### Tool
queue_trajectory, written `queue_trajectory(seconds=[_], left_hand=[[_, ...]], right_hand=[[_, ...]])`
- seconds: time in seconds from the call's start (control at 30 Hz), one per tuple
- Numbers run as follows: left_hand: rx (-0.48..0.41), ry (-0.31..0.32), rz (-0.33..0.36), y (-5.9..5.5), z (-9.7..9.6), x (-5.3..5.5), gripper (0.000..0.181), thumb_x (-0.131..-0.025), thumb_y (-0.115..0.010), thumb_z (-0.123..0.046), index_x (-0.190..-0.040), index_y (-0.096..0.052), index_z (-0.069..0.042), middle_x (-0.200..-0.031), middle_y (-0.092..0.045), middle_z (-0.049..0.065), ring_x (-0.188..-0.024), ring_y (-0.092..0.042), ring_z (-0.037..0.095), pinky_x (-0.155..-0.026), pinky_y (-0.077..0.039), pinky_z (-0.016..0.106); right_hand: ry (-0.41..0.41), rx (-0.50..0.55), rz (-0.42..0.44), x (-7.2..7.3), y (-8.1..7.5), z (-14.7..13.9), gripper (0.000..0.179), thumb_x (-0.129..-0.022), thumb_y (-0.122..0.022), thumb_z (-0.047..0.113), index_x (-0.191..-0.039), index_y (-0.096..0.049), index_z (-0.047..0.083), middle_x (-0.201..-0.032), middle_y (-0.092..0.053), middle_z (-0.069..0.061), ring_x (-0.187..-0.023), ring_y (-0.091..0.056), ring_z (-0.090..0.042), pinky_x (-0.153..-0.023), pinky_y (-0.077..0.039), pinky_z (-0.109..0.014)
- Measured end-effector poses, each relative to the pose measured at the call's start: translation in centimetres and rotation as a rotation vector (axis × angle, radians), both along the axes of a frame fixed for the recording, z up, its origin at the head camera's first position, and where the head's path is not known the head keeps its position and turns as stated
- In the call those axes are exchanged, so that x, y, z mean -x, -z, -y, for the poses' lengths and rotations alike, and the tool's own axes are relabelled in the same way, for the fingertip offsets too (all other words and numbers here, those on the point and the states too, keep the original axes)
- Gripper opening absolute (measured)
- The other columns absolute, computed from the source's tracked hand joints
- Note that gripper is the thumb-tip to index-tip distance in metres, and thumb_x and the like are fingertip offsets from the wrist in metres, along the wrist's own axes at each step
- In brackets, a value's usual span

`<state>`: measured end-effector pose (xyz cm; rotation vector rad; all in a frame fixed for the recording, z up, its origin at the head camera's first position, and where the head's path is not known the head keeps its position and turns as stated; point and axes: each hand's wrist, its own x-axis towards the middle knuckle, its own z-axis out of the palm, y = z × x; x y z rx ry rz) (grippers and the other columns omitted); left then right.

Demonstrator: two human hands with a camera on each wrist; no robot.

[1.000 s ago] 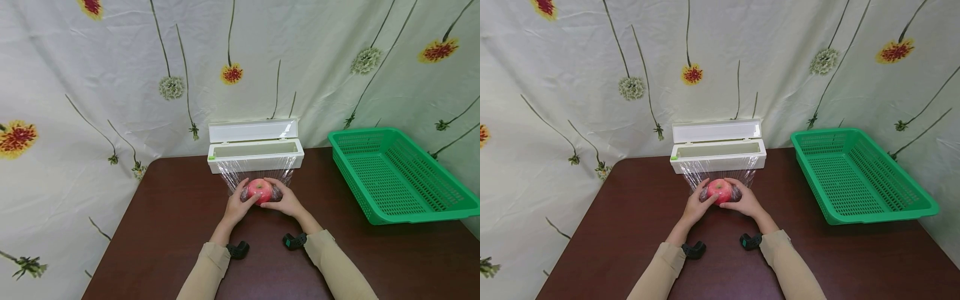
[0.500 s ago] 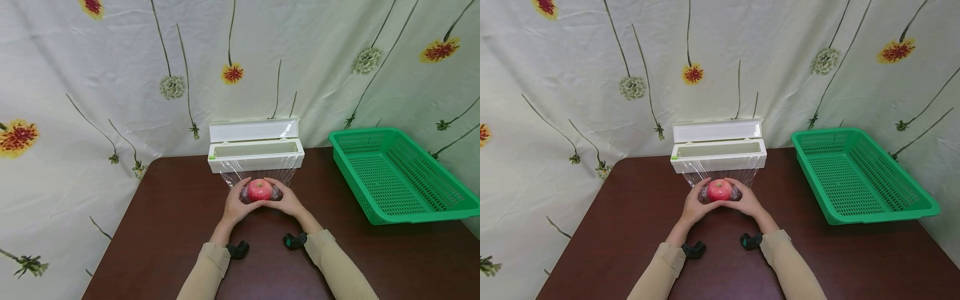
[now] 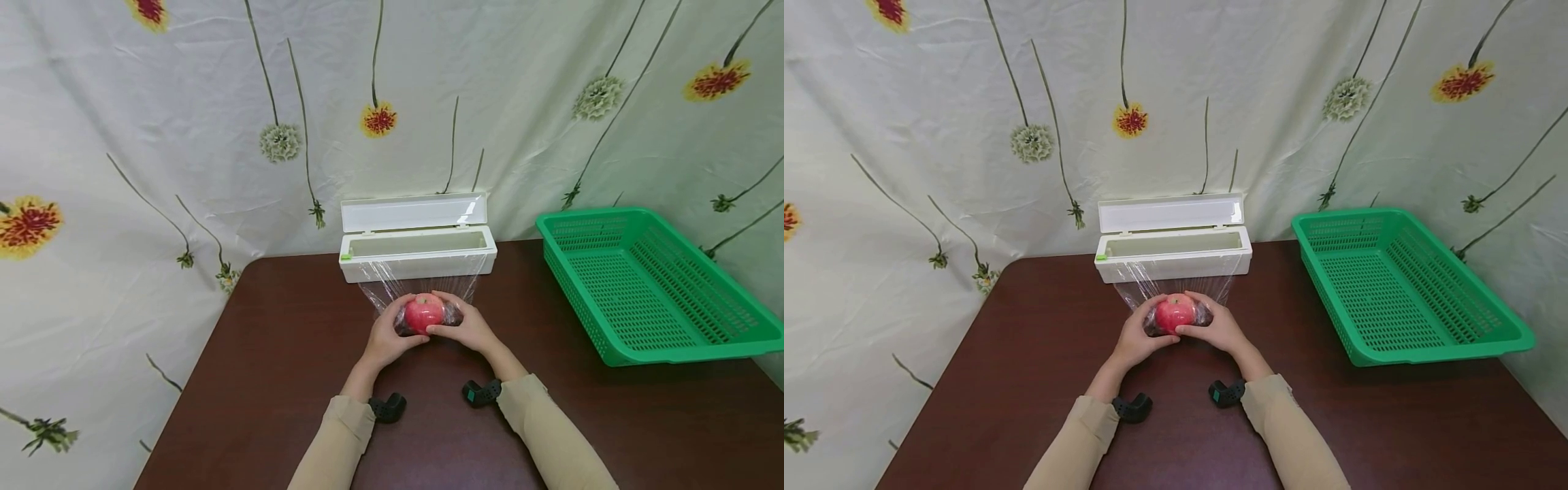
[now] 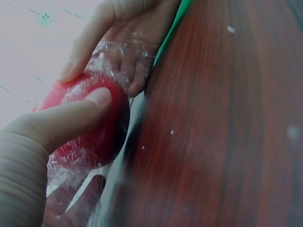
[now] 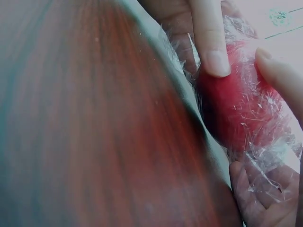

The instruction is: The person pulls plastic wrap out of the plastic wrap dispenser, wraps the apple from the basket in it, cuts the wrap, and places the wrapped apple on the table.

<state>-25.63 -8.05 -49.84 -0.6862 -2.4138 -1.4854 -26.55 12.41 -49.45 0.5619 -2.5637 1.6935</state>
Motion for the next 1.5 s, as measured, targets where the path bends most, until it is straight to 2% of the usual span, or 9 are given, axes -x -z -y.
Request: queue_trajectory(seconds=[0.27,0.4,0.5,0.63,0.77,0.93,1.13,1.37,1.5], left_hand=[[0.028,-0.034,0.039,-0.3,0.2,-0.2,0.074,-0.067,-0.085,-0.029,-0.133,-0.052,-0.018,-0.132,-0.053,0.004,-0.119,-0.049,0.024,-0.099,-0.040,0.044],[0.025,-0.038,0.078,-0.4,0.2,-0.2,0.076,-0.070,-0.083,-0.032,-0.136,-0.049,-0.015,-0.135,-0.051,0.005,-0.120,-0.049,0.025,-0.099,-0.040,0.045],[0.001,-0.038,0.100,-0.4,0.2,-0.3,0.077,-0.072,-0.081,-0.033,-0.138,-0.046,-0.013,-0.137,-0.050,0.006,-0.119,-0.049,0.025,-0.100,-0.039,0.047],[-0.022,-0.045,0.125,-0.4,0.2,-0.3,0.073,-0.073,-0.081,-0.034,-0.135,-0.047,-0.017,-0.131,-0.053,0.005,-0.114,-0.052,0.024,-0.097,-0.041,0.046],[-0.016,-0.056,0.124,-0.2,0.3,-0.2,0.069,-0.073,-0.081,-0.034,-0.132,-0.049,-0.020,-0.126,-0.057,0.005,-0.109,-0.055,0.023,-0.095,-0.043,0.046],[-0.007,-0.061,0.114,-0.1,0.3,-0.2,0.069,-0.074,-0.080,-0.034,-0.133,-0.050,-0.018,-0.124,-0.059,0.007,-0.109,-0.056,0.023,-0.094,-0.043,0.045],[-0.017,-0.060,0.146,-0.1,0.3,-0.2,0.068,-0.074,-0.078,-0.039,-0.134,-0.050,-0.024,-0.124,-0.059,0.004,-0.108,-0.055,0.022,-0.093,-0.044,0.044],[-0.034,-0.064,0.168,-0.3,0.2,-0.3,0.066,-0.077,-0.076,-0.040,-0.135,-0.049,-0.023,-0.126,-0.057,0.005,-0.108,-0.055,0.023,-0.091,-0.046,0.045],[-0.033,-0.076,0.174,-0.3,0.3,-0.4,0.065,-0.077,-0.075,-0.040,-0.135,-0.050,-0.023,-0.127,-0.057,0.005,-0.108,-0.054,0.023,-0.091,-0.046,0.045]], right_hand=[[-0.018,-0.004,-0.057,0.2,0.0,-0.2,0.070,-0.076,-0.079,0.019,-0.137,-0.048,0.009,-0.138,-0.046,-0.012,-0.122,-0.045,-0.031,-0.098,-0.039,-0.051],[-0.022,0.024,-0.035,0.0,-0.2,-0.2,0.069,-0.077,-0.077,0.012,-0.138,-0.045,0.006,-0.137,-0.045,-0.017,-0.119,-0.047,-0.035,-0.097,-0.040,-0.053],[-0.035,0.060,-0.021,-0.8,-1.5,-0.1,0.067,-0.078,-0.075,0.008,-0.137,-0.044,0.004,-0.134,-0.046,-0.020,-0.116,-0.048,-0.037,-0.096,-0.040,-0.053],[-0.039,0.072,-0.008,-1.8,-3.2,0.1,0.062,-0.078,-0.075,0.009,-0.131,-0.044,0.002,-0.129,-0.049,-0.020,-0.112,-0.049,-0.037,-0.096,-0.041,-0.051],[-0.045,0.068,-0.003,-2.0,-3.4,0.1,0.063,-0.077,-0.077,0.011,-0.130,-0.045,0.002,-0.128,-0.049,-0.019,-0.112,-0.050,-0.035,-0.095,-0.041,-0.051],[-0.092,0.087,0.000,-1.6,-2.7,0.0,0.073,-0.071,-0.081,0.010,-0.132,-0.041,0.002,-0.130,-0.047,-0.019,-0.114,-0.049,-0.035,-0.095,-0.042,-0.051],[-0.106,0.087,-0.042,0.1,0.1,-0.3,0.083,-0.065,-0.087,0.017,-0.134,-0.041,0.015,-0.134,-0.046,-0.007,-0.117,-0.047,-0.026,-0.097,-0.041,-0.046],[-0.125,0.104,-0.052,0.0,-0.2,-0.3,0.084,-0.067,-0.083,0.005,-0.136,-0.037,0.011,-0.134,-0.045,-0.013,-0.119,-0.046,-0.030,-0.099,-0.039,-0.048],[-0.080,0.047,-0.084,0.4,0.6,-0.4,0.075,-0.067,-0.085,0.015,-0.131,-0.045,0.019,-0.128,-0.050,-0.009,-0.113,-0.050,-0.029,-0.095,-0.042,-0.050]])
